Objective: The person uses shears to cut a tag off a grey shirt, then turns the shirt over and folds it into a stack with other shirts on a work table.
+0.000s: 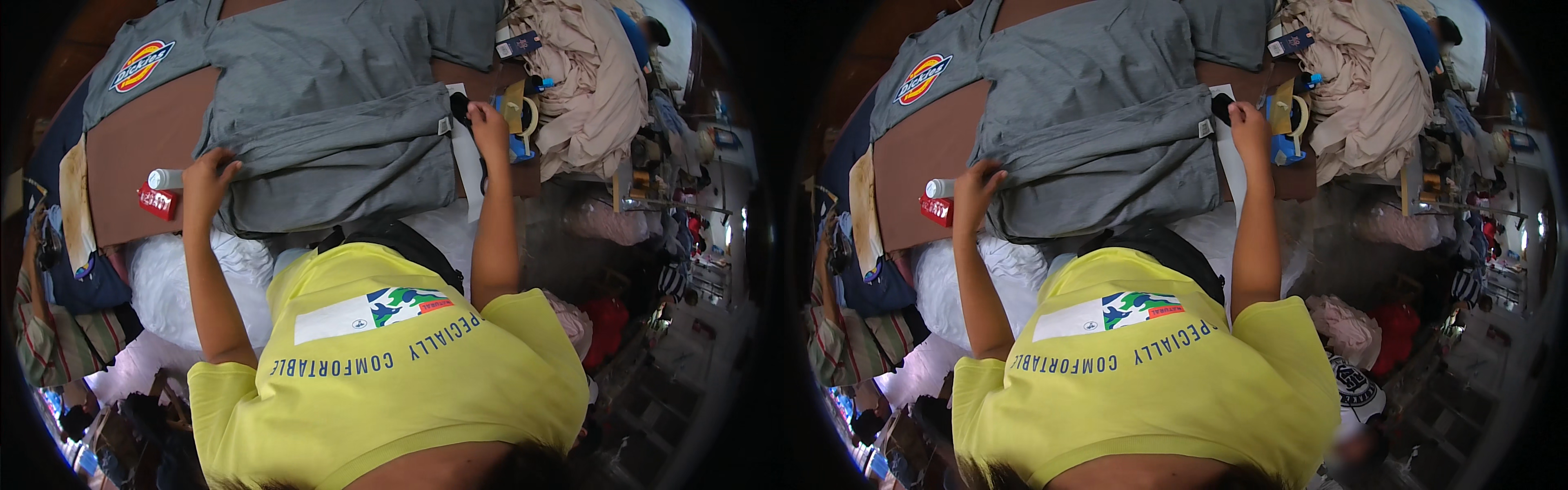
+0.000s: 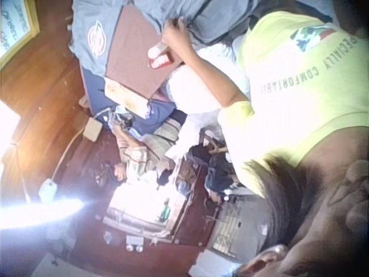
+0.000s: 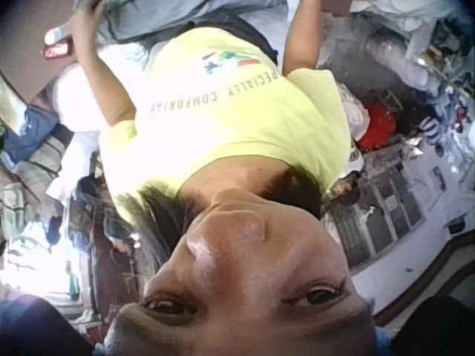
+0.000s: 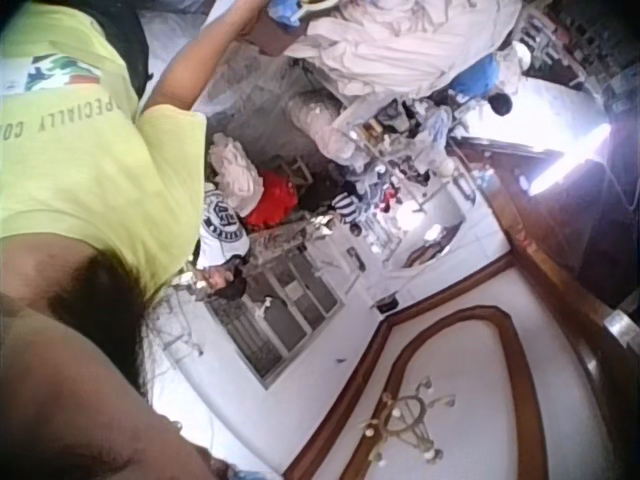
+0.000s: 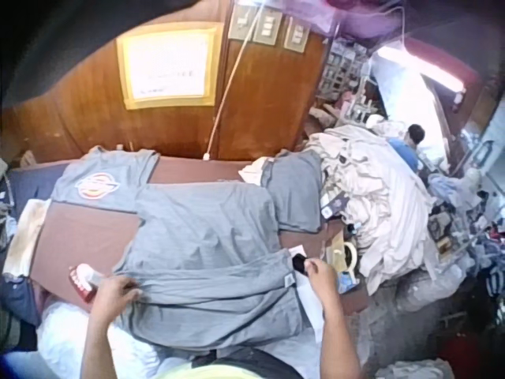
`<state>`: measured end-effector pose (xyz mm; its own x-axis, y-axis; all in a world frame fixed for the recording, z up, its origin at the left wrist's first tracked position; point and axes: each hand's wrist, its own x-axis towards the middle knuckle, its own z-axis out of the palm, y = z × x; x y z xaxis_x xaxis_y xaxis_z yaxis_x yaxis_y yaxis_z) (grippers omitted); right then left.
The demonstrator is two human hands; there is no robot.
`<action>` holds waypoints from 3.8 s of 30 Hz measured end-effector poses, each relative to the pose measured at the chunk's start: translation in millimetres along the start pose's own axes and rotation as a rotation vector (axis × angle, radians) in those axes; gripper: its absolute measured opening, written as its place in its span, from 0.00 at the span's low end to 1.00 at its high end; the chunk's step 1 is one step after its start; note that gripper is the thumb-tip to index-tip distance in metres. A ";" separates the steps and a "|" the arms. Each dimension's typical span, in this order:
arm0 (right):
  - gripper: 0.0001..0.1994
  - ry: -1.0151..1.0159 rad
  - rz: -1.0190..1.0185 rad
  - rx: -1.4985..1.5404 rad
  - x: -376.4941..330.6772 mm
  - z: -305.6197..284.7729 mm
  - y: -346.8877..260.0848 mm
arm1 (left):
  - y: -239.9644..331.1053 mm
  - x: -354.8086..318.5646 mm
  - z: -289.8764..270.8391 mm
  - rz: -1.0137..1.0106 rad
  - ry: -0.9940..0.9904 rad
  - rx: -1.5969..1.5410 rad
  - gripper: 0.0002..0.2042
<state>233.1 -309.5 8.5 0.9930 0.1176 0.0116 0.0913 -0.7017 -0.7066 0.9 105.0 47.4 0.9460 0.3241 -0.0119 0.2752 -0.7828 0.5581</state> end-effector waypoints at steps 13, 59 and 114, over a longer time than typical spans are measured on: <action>0.21 -0.105 0.064 0.327 45.1 41.6 18.5 | 83.7 57.2 126.0 0.323 0.040 0.063 0.14; 0.05 -0.231 0.008 1.154 -55.7 -56.0 -81.7 | 71.2 -2.0 36.1 0.068 -0.058 -0.872 0.10; 0.22 -0.295 -0.413 -0.241 -20.0 70.8 -32.6 | 85.6 -67.7 85.1 -0.091 -0.051 -0.950 0.23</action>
<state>204.9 -239.2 -18.8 0.8115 0.5836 0.0302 0.5168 -0.6926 -0.5032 -25.0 -29.1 25.3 0.9403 0.3215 -0.1119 0.1148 0.0100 0.9933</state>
